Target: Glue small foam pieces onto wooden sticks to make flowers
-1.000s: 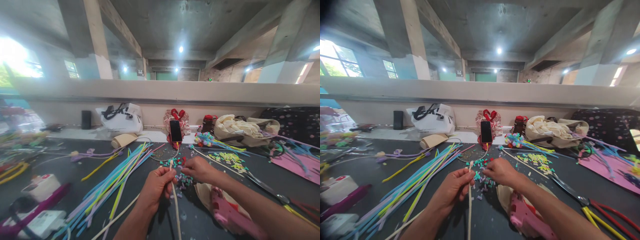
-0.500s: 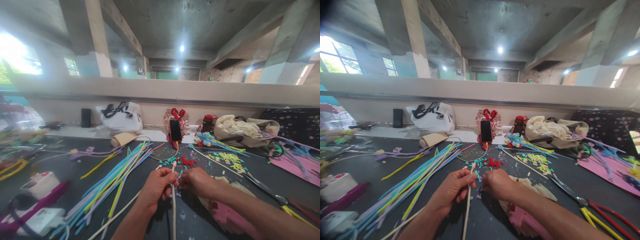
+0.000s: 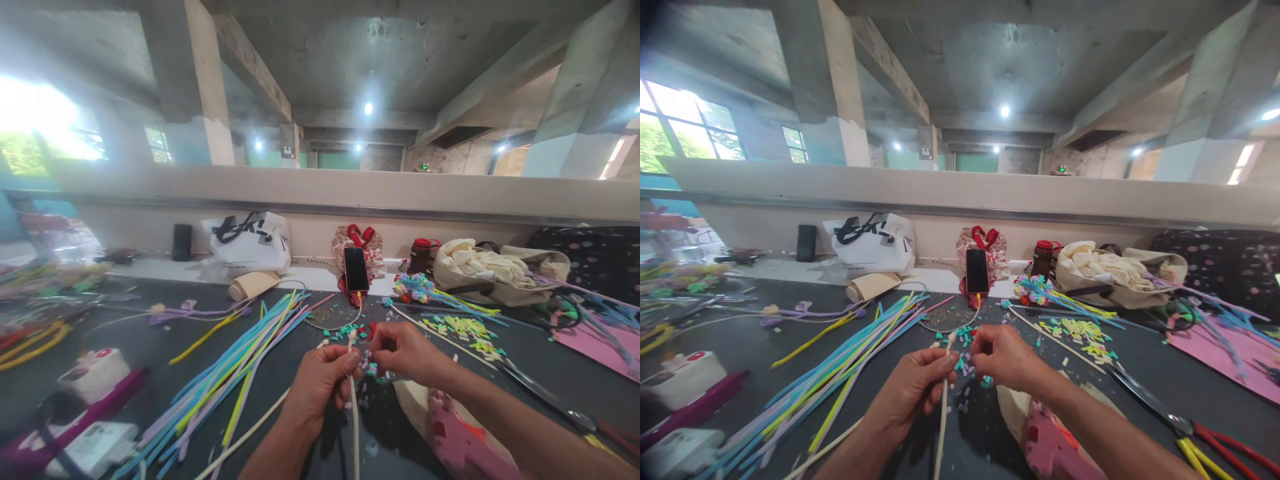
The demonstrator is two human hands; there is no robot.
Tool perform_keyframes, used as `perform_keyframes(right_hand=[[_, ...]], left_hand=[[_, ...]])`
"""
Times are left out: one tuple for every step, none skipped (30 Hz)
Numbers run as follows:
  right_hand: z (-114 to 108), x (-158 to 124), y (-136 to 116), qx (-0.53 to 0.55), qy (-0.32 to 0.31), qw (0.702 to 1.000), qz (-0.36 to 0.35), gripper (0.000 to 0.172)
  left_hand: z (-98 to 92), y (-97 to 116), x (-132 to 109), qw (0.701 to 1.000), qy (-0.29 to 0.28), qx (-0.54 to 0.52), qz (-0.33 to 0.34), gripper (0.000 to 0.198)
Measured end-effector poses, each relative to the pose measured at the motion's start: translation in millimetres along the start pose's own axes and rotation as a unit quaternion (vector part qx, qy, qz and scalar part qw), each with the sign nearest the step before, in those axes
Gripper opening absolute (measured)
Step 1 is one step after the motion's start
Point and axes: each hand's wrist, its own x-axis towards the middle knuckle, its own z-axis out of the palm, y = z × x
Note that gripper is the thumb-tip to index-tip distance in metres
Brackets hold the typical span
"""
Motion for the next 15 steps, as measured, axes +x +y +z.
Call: perform_keyframes(right_hand=[[1.5, 0.2, -2.4, 0.016, 0.008, 1.0, 0.0, 0.005], [2.8, 0.5, -5.2, 0.029, 0.015, 0.999, -0.002, 0.004], [3.8, 1.1, -8.1, 0.04, 0.021, 0.999, -0.003, 0.004], [4.6, 1.7, -10.9, 0.048, 0.026, 0.998, -0.005, 0.004], [5.0, 2.4, -13.7, 0.054, 0.031, 0.998, -0.007, 0.004], [5.2, 3.0, -16.2, 0.057, 0.036, 0.998, -0.009, 0.004], [5.4, 3.5, -18.7, 0.058, 0.042, 0.997, -0.011, 0.004], [5.5, 3.9, -21.0, 0.056, 0.05, 0.997, -0.014, 0.005], [5.6, 4.0, -23.3, 0.052, 0.058, 0.997, -0.016, 0.005], [5.9, 3.9, -25.5, 0.048, 0.065, 0.997, -0.017, 0.006], [6.2, 3.6, -27.4, 0.045, 0.071, 0.996, -0.019, 0.007], [6.7, 3.4, -28.9, 0.043, 0.075, 0.996, -0.019, 0.007], [7.1, 3.2, -29.7, 0.044, 0.077, 0.996, -0.019, 0.007], [7.5, 3.2, -29.6, 0.048, 0.076, 0.996, -0.018, 0.007], [7.7, 3.7, -28.5, 0.055, 0.073, 0.996, -0.016, 0.006]], left_hand=[[0.4, -0.1, -0.6, 1.0, 0.005, -0.007, 0.008, 0.029], [0.8, -0.3, -1.0, 1.0, 0.009, -0.011, 0.013, 0.029], [1.0, -0.6, -1.1, 1.0, 0.01, -0.01, 0.014, 0.03], [1.1, -1.0, -0.8, 1.0, 0.007, -0.009, 0.011, 0.032], [0.9, -1.5, 0.0, 1.0, 0.002, -0.008, 0.006, 0.033], [0.5, -2.1, 1.1, 1.0, -0.002, -0.008, 0.003, 0.033], [-0.1, -2.8, 2.5, 1.0, -0.006, -0.009, 0.0, 0.034], [-0.8, -3.6, 4.0, 1.0, -0.008, -0.009, -0.001, 0.034], [-1.6, -4.4, 5.5, 1.0, -0.008, -0.008, -0.002, 0.034], [-2.5, -5.2, 7.0, 1.0, -0.007, -0.004, -0.001, 0.034], [-3.3, -6.0, 8.2, 1.0, -0.007, 0.001, -0.001, 0.035], [-4.0, -6.6, 9.1, 1.0, -0.007, 0.006, -0.002, 0.035], [-4.5, -7.0, 9.6, 1.0, -0.007, 0.008, -0.001, 0.035], [-4.9, -7.1, 9.6, 1.0, -0.006, 0.01, -0.001, 0.035], [-5.1, -6.8, 9.2, 1.0, -0.005, 0.009, -0.001, 0.035]])
